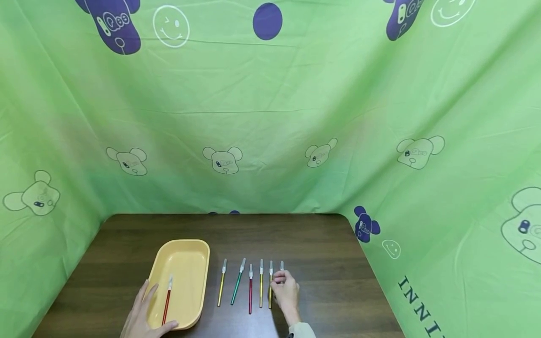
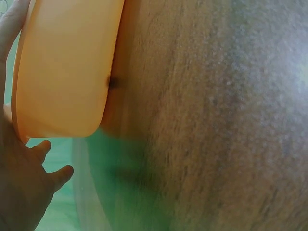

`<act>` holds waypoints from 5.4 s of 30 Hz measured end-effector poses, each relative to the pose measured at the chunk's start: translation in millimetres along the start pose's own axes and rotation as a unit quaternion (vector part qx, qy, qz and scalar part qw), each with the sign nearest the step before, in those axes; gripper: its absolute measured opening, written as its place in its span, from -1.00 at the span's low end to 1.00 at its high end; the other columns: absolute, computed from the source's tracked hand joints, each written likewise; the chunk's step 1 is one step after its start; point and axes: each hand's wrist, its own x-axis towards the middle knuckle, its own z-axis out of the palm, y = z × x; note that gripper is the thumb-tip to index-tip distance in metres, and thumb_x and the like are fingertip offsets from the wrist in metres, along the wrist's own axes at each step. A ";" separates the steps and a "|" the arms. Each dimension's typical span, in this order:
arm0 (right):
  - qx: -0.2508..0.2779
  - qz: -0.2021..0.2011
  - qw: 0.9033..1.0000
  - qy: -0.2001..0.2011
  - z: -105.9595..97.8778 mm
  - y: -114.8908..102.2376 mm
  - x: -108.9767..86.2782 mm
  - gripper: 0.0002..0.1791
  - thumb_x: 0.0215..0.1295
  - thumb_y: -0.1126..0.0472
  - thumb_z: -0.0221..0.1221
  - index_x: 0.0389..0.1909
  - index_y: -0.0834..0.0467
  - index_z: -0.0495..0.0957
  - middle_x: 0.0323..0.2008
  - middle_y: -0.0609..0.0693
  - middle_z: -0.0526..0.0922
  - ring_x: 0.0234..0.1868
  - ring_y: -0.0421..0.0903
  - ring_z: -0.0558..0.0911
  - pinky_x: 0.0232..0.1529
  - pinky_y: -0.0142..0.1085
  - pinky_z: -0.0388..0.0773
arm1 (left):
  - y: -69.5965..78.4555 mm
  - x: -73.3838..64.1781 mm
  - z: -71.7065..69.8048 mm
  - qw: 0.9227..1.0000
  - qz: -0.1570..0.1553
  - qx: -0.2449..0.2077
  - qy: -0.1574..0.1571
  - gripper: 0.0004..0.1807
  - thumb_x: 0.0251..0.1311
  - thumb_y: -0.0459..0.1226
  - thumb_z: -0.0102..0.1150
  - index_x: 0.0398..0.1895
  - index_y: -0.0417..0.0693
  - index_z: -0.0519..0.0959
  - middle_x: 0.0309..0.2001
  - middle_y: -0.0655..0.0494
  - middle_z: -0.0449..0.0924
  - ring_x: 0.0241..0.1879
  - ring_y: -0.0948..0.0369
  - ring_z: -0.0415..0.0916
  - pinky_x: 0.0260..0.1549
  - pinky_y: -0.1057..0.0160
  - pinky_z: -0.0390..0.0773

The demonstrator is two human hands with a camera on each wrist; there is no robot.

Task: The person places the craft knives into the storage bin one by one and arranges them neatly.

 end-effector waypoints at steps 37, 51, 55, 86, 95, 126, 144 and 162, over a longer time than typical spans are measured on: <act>-0.093 0.007 0.994 0.052 -14.9 27.3 7.6 -0.72 -0.10 0.49 0.39 -0.30 0.20 0.67 -0.39 0.03 0.78 -0.40 0.02 0.77 -0.33 0.00 0.60 | 5.7 0.2 -2.6 1.000 -0.011 -0.002 -0.006 0.26 -0.37 0.02 0.81 0.49 -0.16 0.34 0.53 -0.31 0.14 0.23 -0.44 0.40 -0.10 -0.43 0.56; -0.118 0.002 0.991 0.056 -10.1 27.7 8.7 -0.68 -0.12 0.47 0.42 -0.27 0.21 0.67 -0.41 0.01 0.78 -0.38 0.09 0.75 -0.30 0.04 0.60 | 5.6 -0.2 -1.2 1.000 -0.003 -0.007 0.007 0.26 -0.41 -0.01 0.82 0.47 -0.21 0.36 0.53 -0.32 0.16 0.23 -0.42 0.42 -0.12 -0.40 0.58; -0.128 -0.010 0.990 0.058 -9.1 27.0 10.2 -0.67 -0.13 0.46 0.45 -0.26 0.25 0.68 -0.43 0.02 0.79 -0.37 0.13 0.76 -0.21 0.09 0.61 | 5.9 -1.3 -1.1 1.000 -0.001 -0.008 0.013 0.27 -0.42 -0.02 0.83 0.48 -0.21 0.36 0.54 -0.31 0.15 0.23 -0.43 0.42 -0.12 -0.41 0.56; -0.161 0.001 0.987 -0.023 -25.4 19.4 21.3 -0.80 -0.09 0.34 0.44 -0.36 0.21 0.73 -0.49 -0.03 0.79 -0.35 0.09 0.77 -0.19 0.08 0.66 | 3.9 0.2 -1.1 0.999 0.017 -0.031 0.014 0.28 -0.44 -0.06 0.83 0.47 -0.27 0.35 0.50 -0.42 0.16 0.21 -0.45 0.41 -0.13 -0.47 0.55; -0.122 0.021 0.992 -0.036 -25.7 1.7 22.6 -0.78 -0.05 0.30 0.44 -0.30 0.18 0.74 -0.46 -0.06 0.78 -0.39 -0.04 0.72 -0.23 -0.05 0.62 | 8.8 -0.7 -4.4 1.000 0.010 -0.026 0.012 0.27 -0.41 -0.04 0.82 0.47 -0.27 0.35 0.50 -0.40 0.16 0.21 -0.46 0.42 -0.13 -0.45 0.57; 0.027 0.053 0.994 -0.096 -6.9 -40.0 4.4 -0.77 -0.03 0.44 0.33 -0.27 0.35 0.66 -0.45 0.03 0.75 -0.55 -0.14 0.70 -0.50 -0.30 0.70 | 11.5 -0.6 -5.6 0.999 -0.012 -0.029 -0.001 0.24 -0.34 -0.03 0.80 0.49 -0.22 0.34 0.53 -0.38 0.13 0.26 -0.45 0.37 -0.07 -0.48 0.54; 0.043 0.045 0.993 -0.103 11.6 -58.8 -7.1 -0.78 0.01 0.46 0.33 -0.25 0.36 0.64 -0.43 0.10 0.76 -0.52 -0.03 0.75 -0.45 -0.27 0.74 | 9.0 -1.9 -4.5 1.000 -0.005 -0.028 0.010 0.27 -0.37 -0.05 0.81 0.52 -0.20 0.33 0.55 -0.35 0.13 0.24 -0.41 0.39 -0.07 -0.44 0.54; 0.069 0.058 0.989 -0.115 20.0 -62.0 -14.9 -0.77 -0.01 0.49 0.28 -0.25 0.36 0.64 -0.43 0.09 0.72 -0.50 -0.13 0.70 -0.40 -0.25 0.76 | 9.6 -1.2 -5.4 1.000 -0.010 -0.027 0.001 0.23 -0.30 -0.03 0.79 0.51 -0.21 0.33 0.54 -0.34 0.12 0.26 -0.43 0.38 -0.09 -0.48 0.55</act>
